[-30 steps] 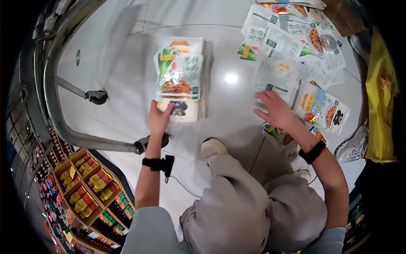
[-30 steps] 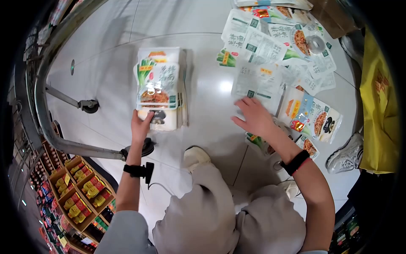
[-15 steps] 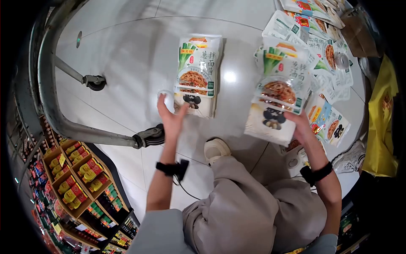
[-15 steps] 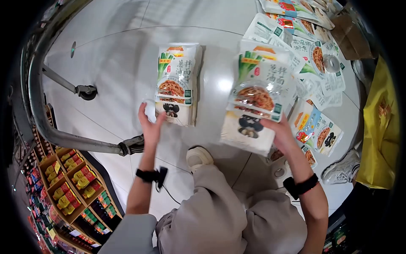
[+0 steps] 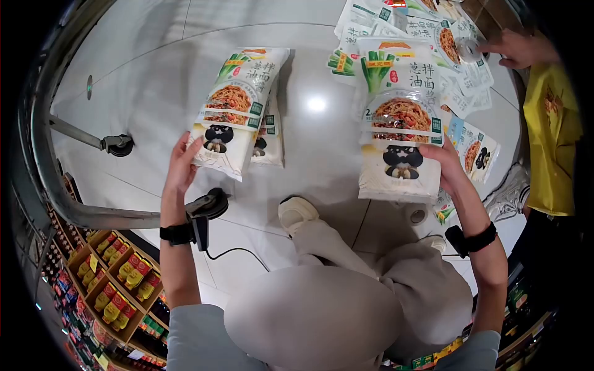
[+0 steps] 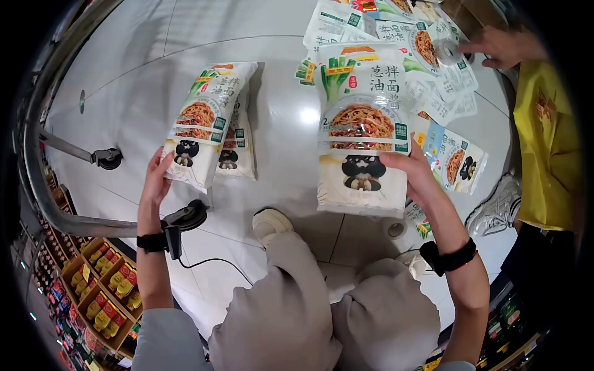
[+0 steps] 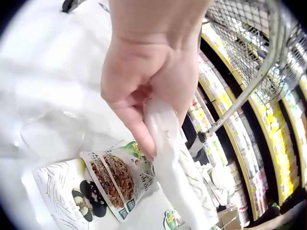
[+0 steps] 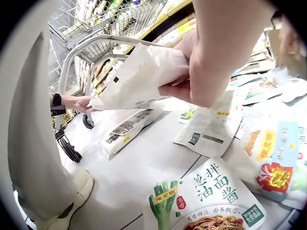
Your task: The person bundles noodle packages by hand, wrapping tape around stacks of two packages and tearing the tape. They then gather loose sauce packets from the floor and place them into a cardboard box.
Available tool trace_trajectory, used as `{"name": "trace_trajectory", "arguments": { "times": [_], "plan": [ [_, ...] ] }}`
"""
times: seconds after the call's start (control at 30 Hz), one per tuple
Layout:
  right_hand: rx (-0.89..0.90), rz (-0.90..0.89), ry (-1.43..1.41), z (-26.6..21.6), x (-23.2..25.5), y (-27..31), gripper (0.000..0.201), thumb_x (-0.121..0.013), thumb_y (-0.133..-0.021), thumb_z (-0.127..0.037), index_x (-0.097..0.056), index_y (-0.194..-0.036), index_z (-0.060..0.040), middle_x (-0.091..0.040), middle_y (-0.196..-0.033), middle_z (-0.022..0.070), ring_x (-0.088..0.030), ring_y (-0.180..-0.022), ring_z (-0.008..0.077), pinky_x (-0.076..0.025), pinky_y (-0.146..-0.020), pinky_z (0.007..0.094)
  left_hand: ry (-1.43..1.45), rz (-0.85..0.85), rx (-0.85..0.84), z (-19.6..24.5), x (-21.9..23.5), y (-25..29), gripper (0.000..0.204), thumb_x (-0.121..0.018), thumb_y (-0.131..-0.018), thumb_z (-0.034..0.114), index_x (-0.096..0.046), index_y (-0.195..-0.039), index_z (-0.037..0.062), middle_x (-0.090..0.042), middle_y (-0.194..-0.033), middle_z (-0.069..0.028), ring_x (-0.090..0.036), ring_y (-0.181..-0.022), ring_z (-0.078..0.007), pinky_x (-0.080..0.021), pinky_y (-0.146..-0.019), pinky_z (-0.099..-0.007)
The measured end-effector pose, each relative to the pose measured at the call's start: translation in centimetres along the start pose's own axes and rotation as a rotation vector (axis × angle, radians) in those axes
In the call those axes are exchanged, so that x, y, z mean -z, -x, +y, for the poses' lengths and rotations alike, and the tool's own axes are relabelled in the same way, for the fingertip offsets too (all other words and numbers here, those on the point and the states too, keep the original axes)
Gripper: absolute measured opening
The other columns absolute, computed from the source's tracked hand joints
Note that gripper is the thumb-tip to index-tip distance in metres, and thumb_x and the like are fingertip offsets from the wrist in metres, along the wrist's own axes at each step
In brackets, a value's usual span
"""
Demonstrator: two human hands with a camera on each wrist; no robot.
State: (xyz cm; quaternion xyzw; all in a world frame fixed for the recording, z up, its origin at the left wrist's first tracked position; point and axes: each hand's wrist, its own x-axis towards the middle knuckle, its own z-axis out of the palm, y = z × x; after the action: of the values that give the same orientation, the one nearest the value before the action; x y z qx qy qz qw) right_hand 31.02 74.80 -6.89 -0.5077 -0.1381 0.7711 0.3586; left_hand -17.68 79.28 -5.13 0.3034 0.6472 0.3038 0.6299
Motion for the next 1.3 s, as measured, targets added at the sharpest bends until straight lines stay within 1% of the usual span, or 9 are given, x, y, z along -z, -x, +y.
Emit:
{"name": "trace_trajectory", "arguments": {
  "times": [0.33, 0.43, 0.57, 0.67, 0.87, 0.97, 1.0, 1.07, 1.3],
  "plan": [
    [-0.150, -0.365, -0.056, 0.9, -11.7, -5.5, 0.059, -0.061, -0.078, -0.001, -0.034, -0.130, -0.0061, -0.051, -0.121, 0.0096, -0.050, -0.109, 0.0176, -0.043, -0.091, 0.0325, -0.239, 0.391, -0.179, -13.2, -3.5, -0.8, 0.014, -0.054, -0.089, 0.017, -0.051, -0.095, 0.0047, -0.056, -0.085, 0.0008, -0.049, -0.074, -0.0058, -0.040, -0.065, -0.0191],
    [-0.131, -0.524, -0.077, 2.8, -16.7, -8.5, 0.065, -0.063, -0.077, 0.000, -0.029, -0.131, -0.0062, -0.048, -0.123, 0.0088, -0.049, -0.110, 0.0164, -0.043, -0.091, 0.0315, -0.724, 0.504, -0.585, -13.5, -2.0, 0.0, 0.023, -0.046, -0.086, 0.007, -0.050, -0.109, 0.0030, -0.049, -0.116, -0.0145, -0.050, -0.101, -0.0256, -0.044, -0.080, -0.0320],
    [0.118, -0.375, 0.096, 10.7, -19.0, -14.9, 0.062, -0.070, -0.074, -0.009, -0.032, -0.123, -0.0036, -0.050, -0.120, 0.0146, -0.051, -0.109, 0.0176, -0.044, -0.087, 0.0294, -1.078, 0.309, -0.437, -14.1, -0.2, 0.4, 0.040, -0.047, -0.078, 0.006, -0.046, -0.118, 0.0026, -0.040, -0.128, -0.0196, -0.040, -0.115, -0.0372, -0.034, -0.097, -0.0423],
    [0.404, -0.227, 0.609, 11.4, -18.8, -15.6, 0.064, -0.073, -0.070, -0.020, -0.036, -0.118, -0.0003, -0.058, -0.106, 0.0186, -0.060, -0.094, 0.0230, -0.047, -0.079, 0.0313, -1.084, 0.603, -0.299, -17.2, 2.8, -0.4, 0.044, -0.049, -0.081, 0.010, -0.041, -0.121, -0.0065, -0.036, -0.130, -0.0247, -0.037, -0.119, -0.0378, -0.031, -0.100, -0.0416],
    [-0.337, -0.394, 1.382, 5.8, -19.4, -13.3, 0.070, -0.046, -0.080, -0.059, -0.053, -0.106, 0.0060, -0.064, -0.091, 0.0183, -0.063, -0.076, 0.0316, -0.050, -0.069, 0.0398, -1.128, 0.859, -0.303, -11.3, 0.1, -1.5, 0.042, -0.049, -0.086, 0.016, -0.042, -0.127, 0.0038, -0.022, -0.141, -0.0240, -0.025, -0.130, -0.0346, -0.024, -0.103, -0.0451],
    [0.108, -0.263, 1.176, 11.7, -17.8, -15.0, 0.070, -0.047, -0.081, -0.057, -0.051, -0.111, 0.0063, -0.056, -0.106, 0.0271, -0.060, -0.090, 0.0370, -0.050, -0.074, 0.0431, -0.450, 0.502, -0.463, -8.2, -2.1, -2.7, 0.046, -0.048, -0.090, 0.021, -0.037, -0.131, 0.0038, -0.022, -0.143, -0.0193, -0.023, -0.132, -0.0294, -0.022, -0.104, -0.0389],
    [-0.092, -0.243, 1.029, 12.5, -18.4, -15.5, 0.075, -0.050, -0.080, -0.057, -0.046, -0.113, 0.0097, -0.055, -0.105, 0.0292, -0.058, -0.093, 0.0383, -0.050, -0.073, 0.0419, -0.410, 0.472, -0.507, -7.8, -3.1, -3.9, 0.046, -0.048, -0.090, 0.021, -0.037, -0.131, 0.0038, -0.022, -0.143, -0.0193, -0.023, -0.132, -0.0294, -0.022, -0.104, -0.0389],
    [-0.118, -0.184, 0.998, 14.5, -19.8, -15.9, 0.050, -0.052, -0.082, -0.049, -0.053, -0.115, -0.0123, -0.062, -0.095, 0.0194, -0.063, -0.074, 0.0350, -0.052, -0.065, 0.0421, -0.247, 0.205, -0.135, -8.1, -3.6, -4.9, 0.058, -0.048, -0.092, 0.025, -0.022, -0.137, 0.0007, -0.048, -0.124, -0.0155, -0.049, -0.108, -0.0202, -0.039, -0.090, -0.0309],
    [-0.163, -0.259, 0.697, 8.5, -23.2, -10.7, 0.071, -0.050, -0.085, -0.035, -0.026, -0.111, 0.0258, -0.059, -0.084, 0.0304, -0.063, -0.072, 0.0374, -0.051, -0.066, 0.0432, -0.284, 0.030, -0.291, -4.4, -2.6, -5.0, 0.041, -0.046, -0.091, 0.015, -0.036, -0.128, -0.0007, -0.055, -0.111, -0.0098, -0.052, -0.099, -0.0152, -0.041, -0.086, -0.0280]
  ]
}}
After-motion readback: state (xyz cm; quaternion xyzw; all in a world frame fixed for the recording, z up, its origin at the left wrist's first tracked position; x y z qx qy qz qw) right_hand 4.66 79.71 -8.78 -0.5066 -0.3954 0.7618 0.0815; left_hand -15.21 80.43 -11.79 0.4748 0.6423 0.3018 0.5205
